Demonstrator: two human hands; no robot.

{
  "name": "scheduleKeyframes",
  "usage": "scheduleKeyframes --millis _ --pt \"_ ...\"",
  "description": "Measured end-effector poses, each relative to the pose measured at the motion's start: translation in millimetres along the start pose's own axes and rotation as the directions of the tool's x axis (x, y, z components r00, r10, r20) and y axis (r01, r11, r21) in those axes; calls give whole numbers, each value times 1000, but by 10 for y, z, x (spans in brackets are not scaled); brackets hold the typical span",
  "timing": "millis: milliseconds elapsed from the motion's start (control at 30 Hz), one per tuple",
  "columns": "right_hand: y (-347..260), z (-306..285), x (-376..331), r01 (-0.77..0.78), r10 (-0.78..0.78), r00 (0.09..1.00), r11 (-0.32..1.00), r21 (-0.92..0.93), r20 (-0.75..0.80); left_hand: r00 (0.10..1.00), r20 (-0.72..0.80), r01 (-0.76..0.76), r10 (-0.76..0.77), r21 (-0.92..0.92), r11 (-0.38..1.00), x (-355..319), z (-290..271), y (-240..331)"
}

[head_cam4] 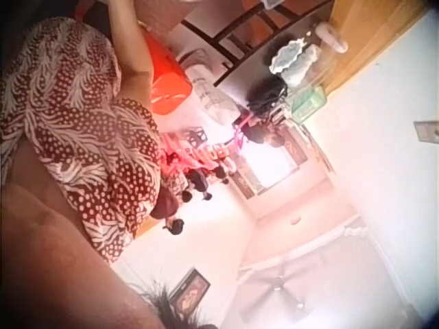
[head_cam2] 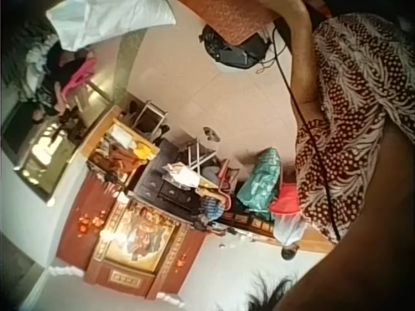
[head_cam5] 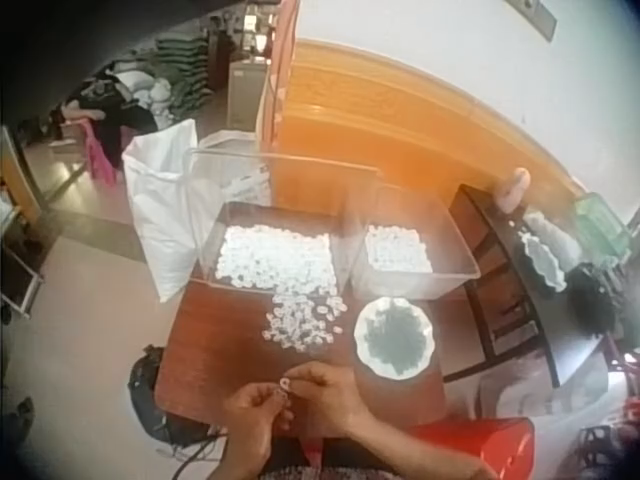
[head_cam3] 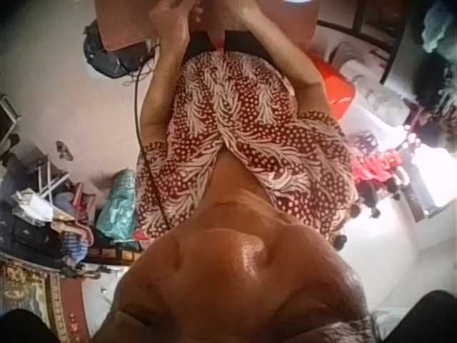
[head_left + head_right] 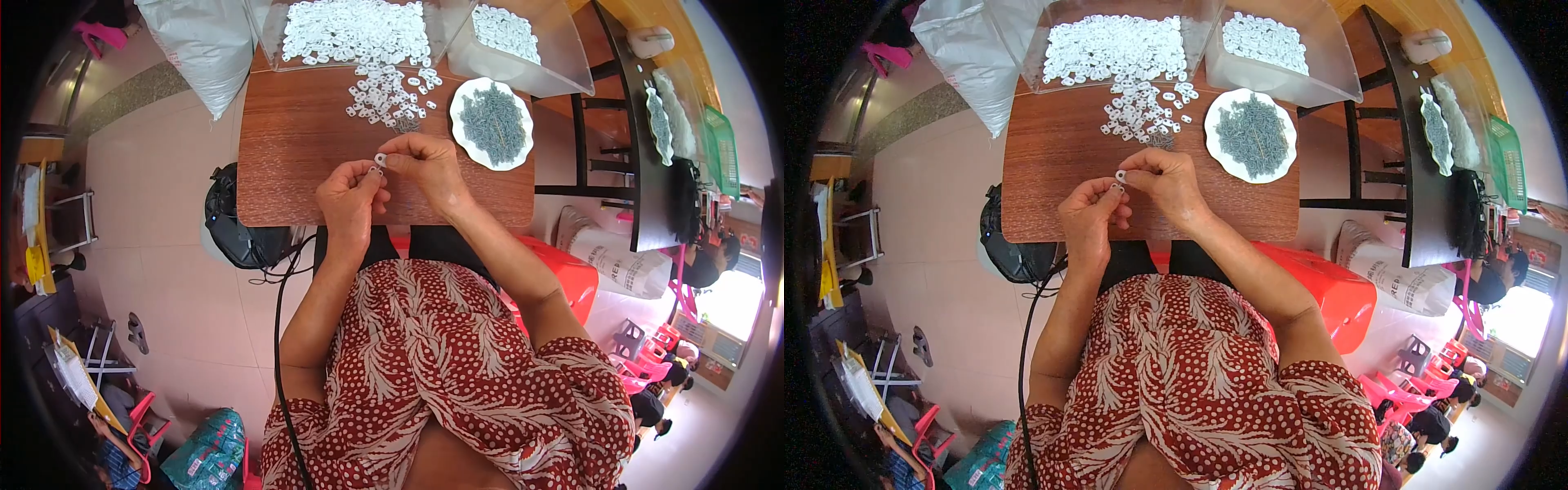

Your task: Inserting small metal pins into white plastic electrical connector housings.

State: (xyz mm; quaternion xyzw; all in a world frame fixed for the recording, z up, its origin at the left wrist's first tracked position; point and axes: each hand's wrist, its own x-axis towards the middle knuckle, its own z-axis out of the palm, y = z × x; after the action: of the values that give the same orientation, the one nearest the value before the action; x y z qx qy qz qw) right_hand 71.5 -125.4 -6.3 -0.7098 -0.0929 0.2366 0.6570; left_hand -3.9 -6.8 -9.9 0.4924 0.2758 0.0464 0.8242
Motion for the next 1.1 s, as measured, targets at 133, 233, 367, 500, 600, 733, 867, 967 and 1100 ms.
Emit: scheduleKeyframes --millis 133,233,367,500,600,733,867,967,1100 --pt "-37 75 -42 92 -95 993 995 -41 -70 1000 -10 -3 3 -2 1000 1 18 3" --pt "-18 88 -49 131 -135 987 990 -55 -86 999 8 -47 47 10 999 0 13 0" --pt "71 94 -66 182 -194 975 977 -114 -106 995 23 -93 92 12 996 -14 34 -23" --pt "108 100 -83 229 -248 960 962 -147 -132 989 35 -141 140 20 990 -6 51 -47" --pt "111 81 -72 307 -334 938 926 -221 -94 991 34 -130 129 28 991 -9 64 -45" --pt "100 59 -64 347 -367 930 892 -290 -17 990 42 -130 131 -35 991 5 50 -70" --pt "74 80 -65 272 -288 957 931 -242 -33 989 42 -139 139 -4 990 3 58 -57" --pt "61 62 -41 358 -381 925 870 -339 0 990 33 -135 135 -4 991 12 61 -41" --pt "33 45 -31 416 -441 896 800 -432 48 995 25 -100 101 -31 995 1 85 5"
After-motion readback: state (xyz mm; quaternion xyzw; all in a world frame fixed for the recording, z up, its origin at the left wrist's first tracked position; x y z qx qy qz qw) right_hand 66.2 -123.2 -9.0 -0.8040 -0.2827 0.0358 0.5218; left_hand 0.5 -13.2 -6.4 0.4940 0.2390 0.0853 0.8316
